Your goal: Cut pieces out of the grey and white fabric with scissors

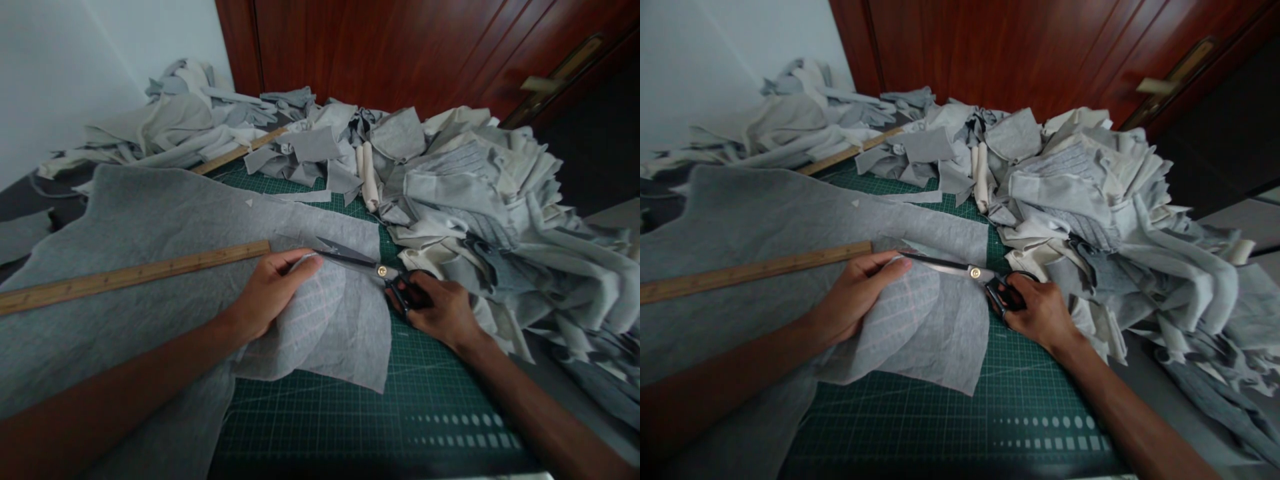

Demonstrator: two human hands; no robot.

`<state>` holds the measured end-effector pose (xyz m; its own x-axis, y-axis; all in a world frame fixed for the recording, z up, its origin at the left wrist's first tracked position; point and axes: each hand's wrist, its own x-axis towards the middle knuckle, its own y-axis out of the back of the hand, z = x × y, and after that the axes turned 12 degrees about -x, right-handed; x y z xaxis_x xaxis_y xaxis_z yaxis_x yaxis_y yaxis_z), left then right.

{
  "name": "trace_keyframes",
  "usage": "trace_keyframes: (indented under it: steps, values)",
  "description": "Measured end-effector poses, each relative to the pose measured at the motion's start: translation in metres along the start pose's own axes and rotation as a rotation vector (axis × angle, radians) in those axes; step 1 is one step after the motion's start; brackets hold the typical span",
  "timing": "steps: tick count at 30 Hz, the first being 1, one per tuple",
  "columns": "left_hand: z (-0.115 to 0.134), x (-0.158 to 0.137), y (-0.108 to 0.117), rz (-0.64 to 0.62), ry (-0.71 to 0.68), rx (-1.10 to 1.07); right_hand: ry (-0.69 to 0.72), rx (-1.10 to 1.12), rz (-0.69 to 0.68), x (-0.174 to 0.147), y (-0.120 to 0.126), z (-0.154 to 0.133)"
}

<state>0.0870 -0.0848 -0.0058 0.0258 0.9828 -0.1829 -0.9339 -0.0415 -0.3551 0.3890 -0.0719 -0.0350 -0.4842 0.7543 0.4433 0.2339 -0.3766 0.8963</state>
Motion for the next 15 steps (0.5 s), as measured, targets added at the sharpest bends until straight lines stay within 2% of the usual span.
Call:
trace_keyframes:
  steps: [15]
  values:
    - [-0.0015,0.0012,0.0013,0.010,-0.002,-0.029,0.060,-0.060,-0.006,0.0007,0.0028,0.0007]
